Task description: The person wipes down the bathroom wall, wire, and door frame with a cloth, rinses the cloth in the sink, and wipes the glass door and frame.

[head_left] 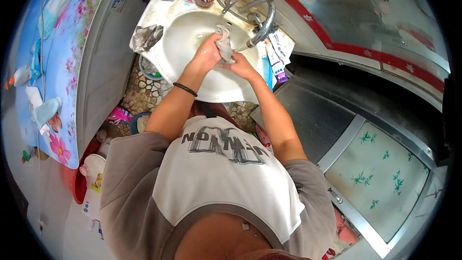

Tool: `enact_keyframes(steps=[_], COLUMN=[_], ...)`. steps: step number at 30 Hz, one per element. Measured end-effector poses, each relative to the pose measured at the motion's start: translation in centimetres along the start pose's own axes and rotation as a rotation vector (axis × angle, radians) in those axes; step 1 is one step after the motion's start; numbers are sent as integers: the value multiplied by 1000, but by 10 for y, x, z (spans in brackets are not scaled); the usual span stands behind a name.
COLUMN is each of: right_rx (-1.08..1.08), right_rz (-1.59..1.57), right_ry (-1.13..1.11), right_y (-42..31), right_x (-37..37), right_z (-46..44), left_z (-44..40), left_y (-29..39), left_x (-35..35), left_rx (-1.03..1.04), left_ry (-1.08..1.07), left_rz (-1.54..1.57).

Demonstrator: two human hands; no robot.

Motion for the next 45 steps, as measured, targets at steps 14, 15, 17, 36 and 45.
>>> enact_keyframes(steps=[14,15,17,36,45], right_rx=[-50,-79,-132,167,-248], right_rz=[427,435,448,-20,484], right_ry=[259,313,426,610,438], right_y=[-89,-89,-74,8,-96], right_x=[28,27,26,-86,8], right_z=[44,44,39,-19,28], left_z=[22,18,9,-27,-36], left_y=[-29,-35,-46,-52,-60], left_x=[-25,-28,-32,-40,-45], left_rx=[35,40,52,-347,-87], left_ry=[226,228,236,285,98], left_rz=[-196,-111,61,-173,65])
Point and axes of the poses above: each hand's wrist, its own z-axis away from the middle knuckle, its own x-axis out of the palm, y = z × x, the point moved 8 cm from there along -z, towards the middle knuckle, and after that the axes turned 10 degrees about -y, right-handed, at the moved point
